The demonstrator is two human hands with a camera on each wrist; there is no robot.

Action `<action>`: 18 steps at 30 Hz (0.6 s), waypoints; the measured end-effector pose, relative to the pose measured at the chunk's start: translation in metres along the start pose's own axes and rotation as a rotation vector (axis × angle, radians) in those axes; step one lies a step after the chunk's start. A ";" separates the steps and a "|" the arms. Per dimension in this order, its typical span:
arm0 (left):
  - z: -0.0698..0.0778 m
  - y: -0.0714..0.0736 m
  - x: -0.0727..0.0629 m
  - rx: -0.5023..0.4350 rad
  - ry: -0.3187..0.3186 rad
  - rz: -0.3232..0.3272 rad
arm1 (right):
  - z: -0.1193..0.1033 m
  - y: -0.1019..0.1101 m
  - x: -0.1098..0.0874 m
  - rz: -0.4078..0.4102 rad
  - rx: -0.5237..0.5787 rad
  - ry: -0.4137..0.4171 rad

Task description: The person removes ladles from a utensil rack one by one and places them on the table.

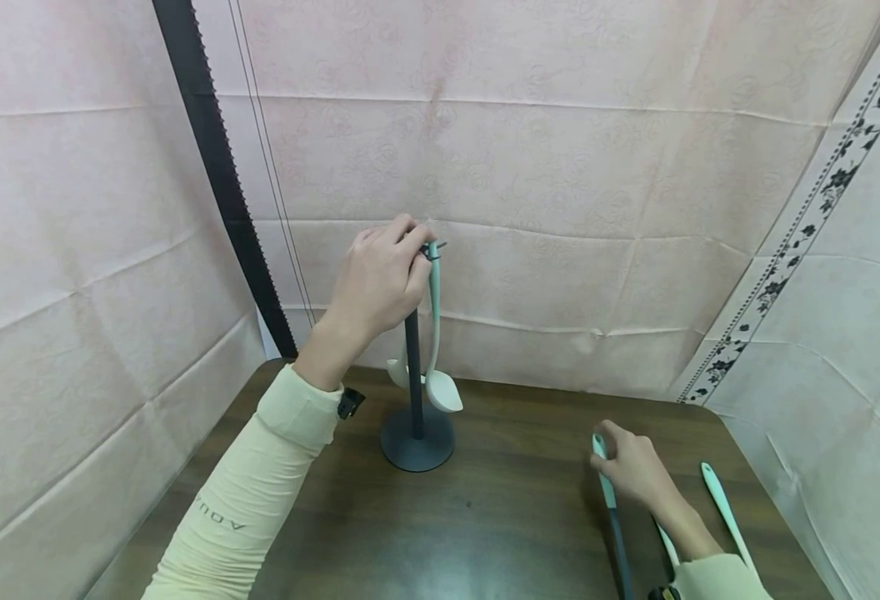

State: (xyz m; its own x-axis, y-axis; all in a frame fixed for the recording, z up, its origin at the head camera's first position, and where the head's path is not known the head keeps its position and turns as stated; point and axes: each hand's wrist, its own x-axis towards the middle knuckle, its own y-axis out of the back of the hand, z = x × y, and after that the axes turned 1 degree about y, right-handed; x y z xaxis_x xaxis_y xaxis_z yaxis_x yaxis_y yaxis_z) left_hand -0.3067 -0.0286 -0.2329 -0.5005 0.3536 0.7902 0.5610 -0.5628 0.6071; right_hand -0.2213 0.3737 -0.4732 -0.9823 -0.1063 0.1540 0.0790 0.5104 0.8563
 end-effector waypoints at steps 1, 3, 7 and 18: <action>0.000 0.000 0.000 0.000 0.000 -0.001 | 0.001 -0.001 -0.001 -0.008 0.012 -0.010; 0.000 -0.001 0.000 0.001 0.001 -0.003 | 0.004 -0.004 -0.001 -0.023 0.029 -0.026; 0.000 -0.001 0.000 0.000 -0.003 0.001 | 0.008 -0.009 -0.001 -0.039 0.038 -0.035; 0.000 0.000 -0.001 0.008 -0.006 0.008 | 0.012 -0.019 -0.003 -0.100 0.069 -0.086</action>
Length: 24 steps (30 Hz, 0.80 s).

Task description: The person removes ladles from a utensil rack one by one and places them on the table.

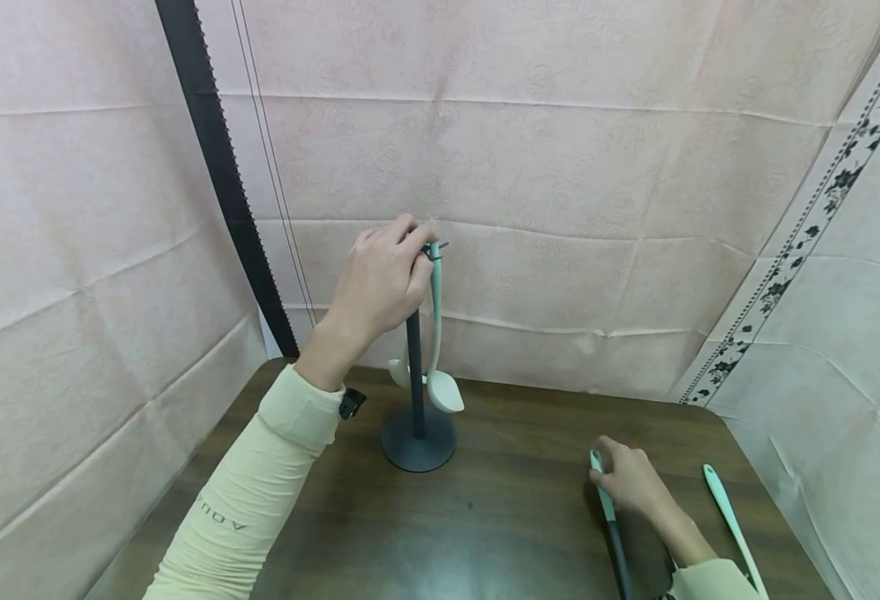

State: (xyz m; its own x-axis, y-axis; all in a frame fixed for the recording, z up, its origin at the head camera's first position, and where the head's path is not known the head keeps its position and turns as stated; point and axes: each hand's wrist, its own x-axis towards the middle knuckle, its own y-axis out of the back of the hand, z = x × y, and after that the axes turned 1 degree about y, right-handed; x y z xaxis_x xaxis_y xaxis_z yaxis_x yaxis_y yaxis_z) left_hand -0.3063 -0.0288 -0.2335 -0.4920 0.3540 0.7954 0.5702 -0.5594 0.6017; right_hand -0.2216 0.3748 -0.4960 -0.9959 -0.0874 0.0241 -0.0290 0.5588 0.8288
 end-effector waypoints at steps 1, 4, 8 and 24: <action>0.000 0.000 0.000 0.001 0.001 0.000 | 0.000 0.000 0.000 -0.013 0.002 -0.014; 0.000 0.000 0.000 0.002 0.001 0.000 | 0.001 -0.001 0.000 -0.053 0.003 -0.053; 0.000 0.000 0.000 0.004 -0.001 0.003 | 0.002 -0.004 -0.001 -0.078 0.010 -0.081; -0.001 0.000 0.000 0.004 0.004 -0.007 | 0.009 -0.012 -0.001 -0.094 0.023 -0.150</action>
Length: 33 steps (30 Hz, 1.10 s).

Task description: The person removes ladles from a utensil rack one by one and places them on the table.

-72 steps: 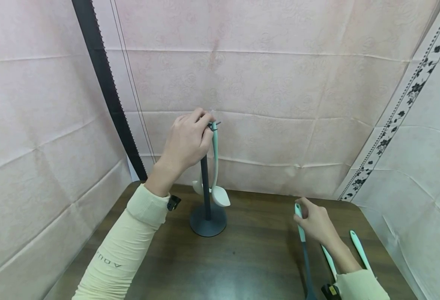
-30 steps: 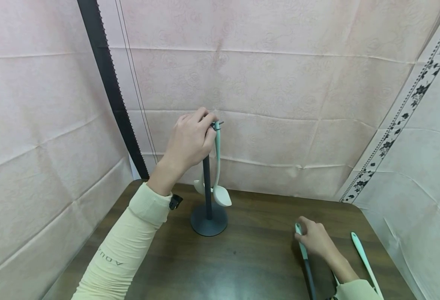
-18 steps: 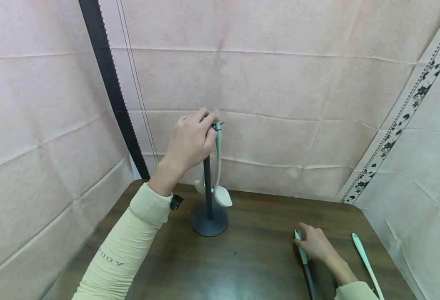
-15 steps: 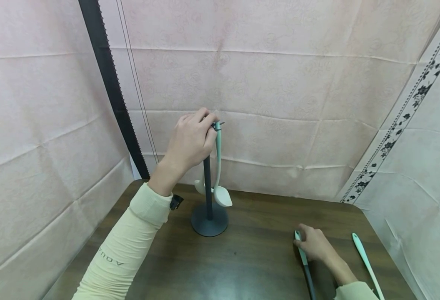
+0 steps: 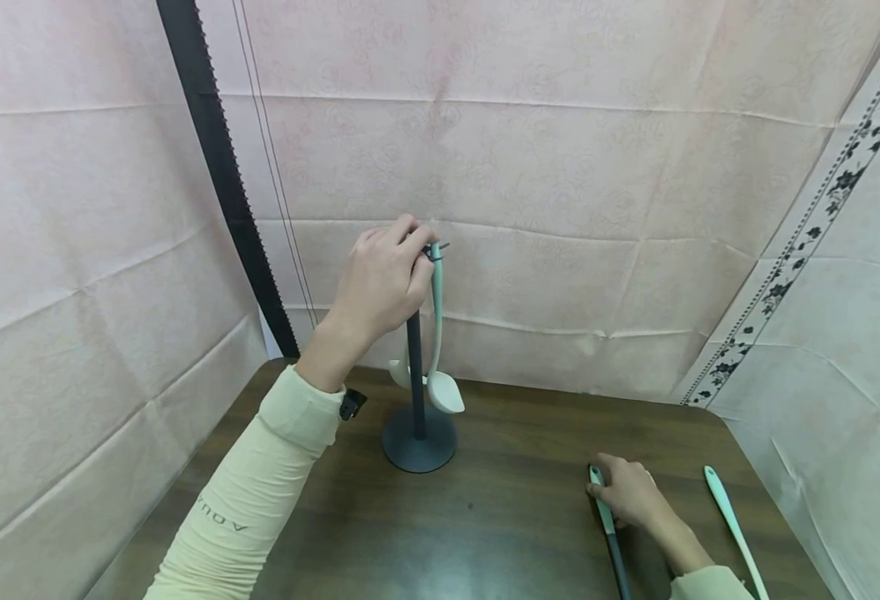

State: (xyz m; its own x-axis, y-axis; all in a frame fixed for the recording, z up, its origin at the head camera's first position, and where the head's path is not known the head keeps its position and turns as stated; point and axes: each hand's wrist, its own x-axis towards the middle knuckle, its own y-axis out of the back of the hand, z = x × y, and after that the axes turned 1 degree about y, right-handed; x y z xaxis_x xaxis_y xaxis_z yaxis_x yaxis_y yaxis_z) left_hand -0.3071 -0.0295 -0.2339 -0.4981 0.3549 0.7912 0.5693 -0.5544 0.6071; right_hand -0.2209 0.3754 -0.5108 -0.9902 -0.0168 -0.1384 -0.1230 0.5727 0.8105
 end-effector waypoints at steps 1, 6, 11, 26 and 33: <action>0.000 0.000 0.000 -0.004 0.000 0.001 | 0.000 0.000 -0.001 -0.003 0.001 -0.002; 0.000 0.001 0.000 -0.010 0.002 0.007 | 0.000 0.001 -0.001 -0.012 0.015 -0.004; 0.000 0.000 -0.001 0.000 0.000 0.009 | 0.002 -0.001 -0.001 -0.008 0.017 -0.002; 0.001 -0.001 -0.001 0.006 -0.002 0.022 | 0.002 0.001 0.001 -0.007 0.014 -0.033; 0.001 -0.001 0.000 0.015 0.003 -0.002 | 0.001 0.001 0.000 -0.006 0.012 -0.028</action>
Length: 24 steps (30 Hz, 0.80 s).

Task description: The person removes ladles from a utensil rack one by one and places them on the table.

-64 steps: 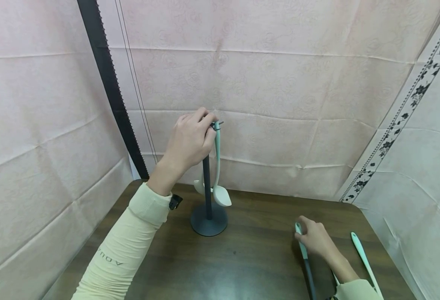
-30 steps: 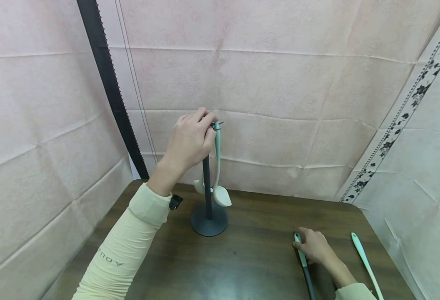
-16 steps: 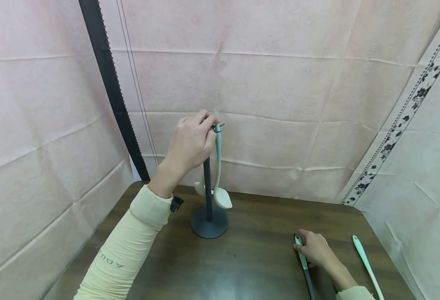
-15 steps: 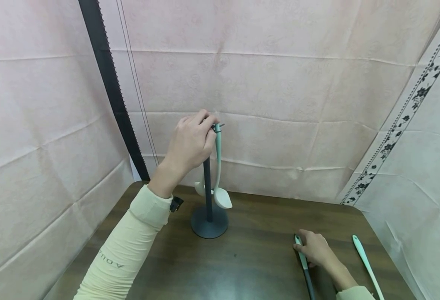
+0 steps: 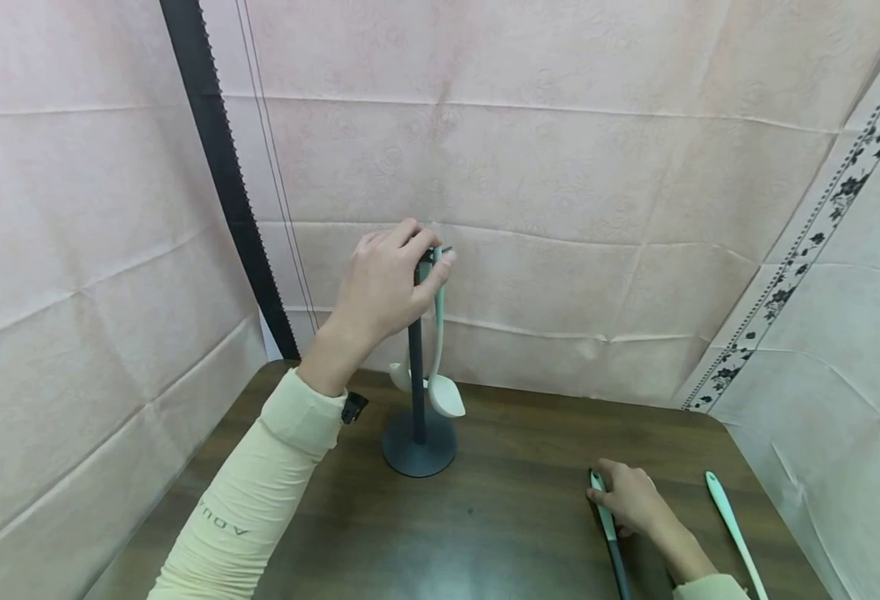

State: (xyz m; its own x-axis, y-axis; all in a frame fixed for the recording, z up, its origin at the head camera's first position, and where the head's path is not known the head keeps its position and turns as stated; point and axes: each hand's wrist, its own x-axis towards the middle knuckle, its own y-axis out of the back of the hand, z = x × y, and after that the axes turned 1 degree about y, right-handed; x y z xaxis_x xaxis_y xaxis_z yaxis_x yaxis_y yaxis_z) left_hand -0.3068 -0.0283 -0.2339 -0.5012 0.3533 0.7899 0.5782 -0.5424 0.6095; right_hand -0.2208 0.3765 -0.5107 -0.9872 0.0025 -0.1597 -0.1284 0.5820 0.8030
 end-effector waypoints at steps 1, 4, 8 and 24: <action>0.000 0.000 0.000 0.000 0.001 -0.003 | 0.000 0.000 0.000 0.001 0.000 0.001; 0.001 0.001 0.001 -0.002 0.006 -0.014 | -0.001 0.000 0.000 0.002 -0.007 0.004; 0.003 0.004 0.002 -0.011 0.027 -0.029 | -0.001 0.000 0.000 -0.005 -0.010 -0.005; 0.027 -0.005 0.007 0.109 0.121 0.133 | 0.001 -0.002 -0.001 0.032 -0.051 0.038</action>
State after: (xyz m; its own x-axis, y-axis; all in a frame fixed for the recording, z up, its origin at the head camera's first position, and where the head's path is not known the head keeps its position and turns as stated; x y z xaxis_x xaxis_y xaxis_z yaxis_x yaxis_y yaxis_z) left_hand -0.2961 -0.0028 -0.2294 -0.4856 0.1859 0.8542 0.7075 -0.4904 0.5089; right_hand -0.2192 0.3757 -0.5130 -0.9936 -0.0113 -0.1120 -0.1003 0.5395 0.8360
